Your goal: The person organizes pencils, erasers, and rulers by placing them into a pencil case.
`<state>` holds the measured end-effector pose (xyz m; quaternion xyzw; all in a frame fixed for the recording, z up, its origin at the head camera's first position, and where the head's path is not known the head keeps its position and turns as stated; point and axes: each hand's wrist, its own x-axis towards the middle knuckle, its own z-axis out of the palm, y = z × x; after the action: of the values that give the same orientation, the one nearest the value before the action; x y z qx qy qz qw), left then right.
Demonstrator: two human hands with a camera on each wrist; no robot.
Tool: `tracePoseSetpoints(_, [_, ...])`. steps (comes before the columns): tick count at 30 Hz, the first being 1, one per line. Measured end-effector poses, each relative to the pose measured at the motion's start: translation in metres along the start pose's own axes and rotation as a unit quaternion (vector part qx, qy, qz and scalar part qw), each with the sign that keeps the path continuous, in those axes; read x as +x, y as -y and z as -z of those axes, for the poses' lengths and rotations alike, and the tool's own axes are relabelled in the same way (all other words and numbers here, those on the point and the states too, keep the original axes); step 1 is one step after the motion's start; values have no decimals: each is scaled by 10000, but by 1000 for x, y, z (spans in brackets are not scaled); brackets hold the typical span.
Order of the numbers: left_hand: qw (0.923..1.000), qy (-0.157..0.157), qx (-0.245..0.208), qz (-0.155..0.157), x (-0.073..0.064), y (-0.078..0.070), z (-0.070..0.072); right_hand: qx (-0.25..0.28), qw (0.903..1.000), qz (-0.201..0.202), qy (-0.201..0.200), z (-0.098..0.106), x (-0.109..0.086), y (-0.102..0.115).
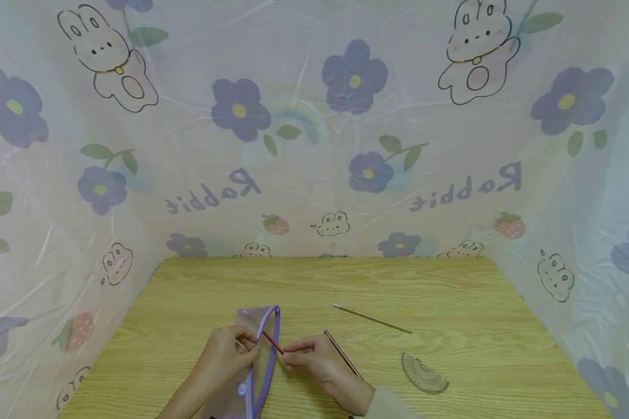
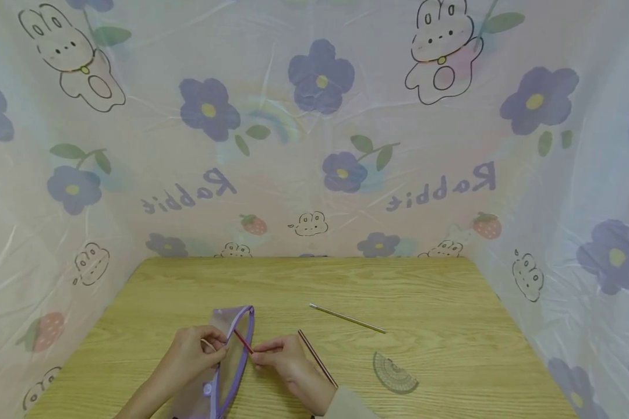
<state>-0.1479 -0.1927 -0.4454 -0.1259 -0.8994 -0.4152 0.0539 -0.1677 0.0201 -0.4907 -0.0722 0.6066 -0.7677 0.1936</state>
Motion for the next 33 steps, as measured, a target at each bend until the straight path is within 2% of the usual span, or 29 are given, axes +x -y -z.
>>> tracePoseSetpoints(9, [9998, 169, -142, 14, 1, 1, 0, 47, 10000, -1, -41, -9, 3, -4])
tracePoseSetpoints(23, [9996, 86, -265, 5, 0, 1, 2, 179, 9997, -57, -138, -21, 1, -8])
tracePoseSetpoints(33, [9998, 65, -205, 0, -1, 2, 3, 303, 9995, -117, -15, -27, 1, -9])
